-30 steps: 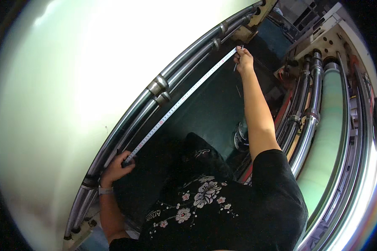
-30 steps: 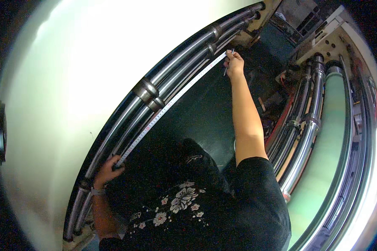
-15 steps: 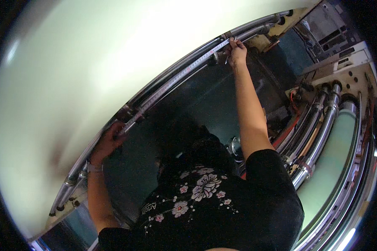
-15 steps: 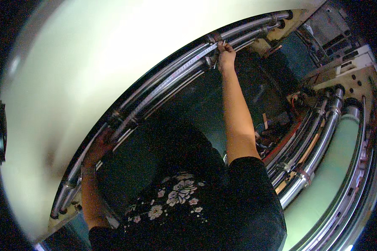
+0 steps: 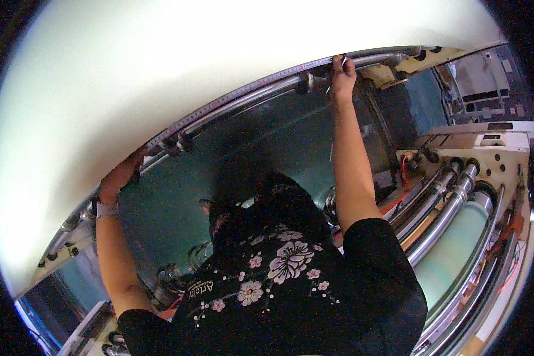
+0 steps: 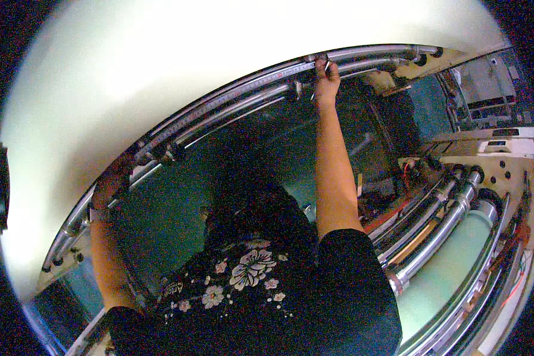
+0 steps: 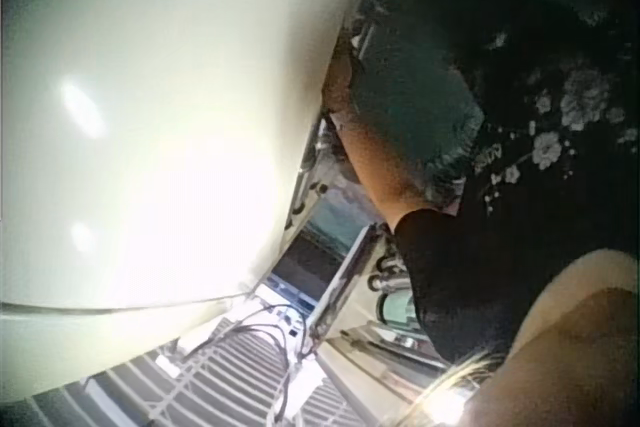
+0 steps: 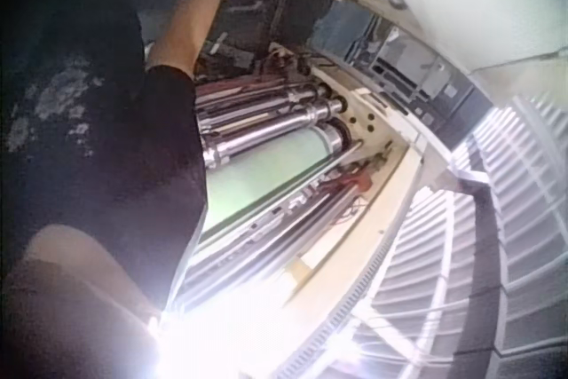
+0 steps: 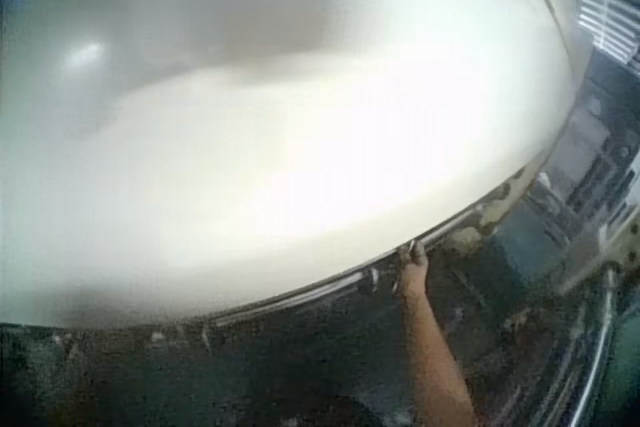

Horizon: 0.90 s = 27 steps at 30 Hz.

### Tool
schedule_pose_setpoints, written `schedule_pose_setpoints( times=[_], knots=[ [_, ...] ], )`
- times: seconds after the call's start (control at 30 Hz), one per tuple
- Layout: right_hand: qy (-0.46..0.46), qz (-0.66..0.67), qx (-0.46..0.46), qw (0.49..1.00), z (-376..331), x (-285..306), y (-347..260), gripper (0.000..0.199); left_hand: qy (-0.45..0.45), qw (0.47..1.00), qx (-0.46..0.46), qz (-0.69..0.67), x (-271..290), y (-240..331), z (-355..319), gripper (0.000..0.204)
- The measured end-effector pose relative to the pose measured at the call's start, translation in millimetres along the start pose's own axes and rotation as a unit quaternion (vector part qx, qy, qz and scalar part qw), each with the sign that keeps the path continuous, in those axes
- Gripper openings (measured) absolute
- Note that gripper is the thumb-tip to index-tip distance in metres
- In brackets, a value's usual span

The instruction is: The person uses a tape measure to measure the length of several metal pipes mounted on a wall or rack. They repeatedly extend the tape measure, align it with the pipes, and appear to mark or note measurements.

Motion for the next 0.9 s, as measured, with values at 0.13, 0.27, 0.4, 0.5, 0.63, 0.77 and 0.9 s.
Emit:
schedule_pose_setpoints(
  times=[0.13,0.27,0.4,0.5,0.63,0.77,0.9],
  knots=[
    [0.031,0.012,-0.035,0.999,-1,6,1,0.011,0.075,0.988,-0.027,0.135,-19,-14,2,0.030],
    [0.005,0.045,-0.017,0.999,10,20,8,0.015,0.140,0.965,-0.109,0.193,-46,-79,7,0.033],
    [-0.009,-0.022,-0.047,0.999,3,17,-6,0.013,-0.005,0.999,-0.051,-0.010,-21,-41,6,0.030],
    [-0.031,-0.024,-0.066,0.997,3,14,-5,0.012,0.002,0.994,-0.095,-0.061,-25,-59,7,0.026],
    [-0.034,-0.048,-0.063,0.996,-4,6,-11,0.012,0.014,0.995,-0.072,-0.071,-12,-42,4,0.025],
    [-0.038,0.020,-0.100,0.994,-15,-7,-21,0.015,0.002,0.993,-0.081,-0.092,-3,-35,2,0.025],
    [-0.038,-0.047,-0.082,0.995,0,12,-12,0.020,0.013,0.981,-0.110,-0.160,0,-34,2,0.023]
  ],
)
Point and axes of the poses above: each hand's wrist, its own z-axis towards the middle knuckle, its own x-axis out of the back of the hand, y = z × x, the point moved 1 cm from there along z, towards the middle knuckle, and after that the axes turned 15 degrees about z, right-handed, at the moved point
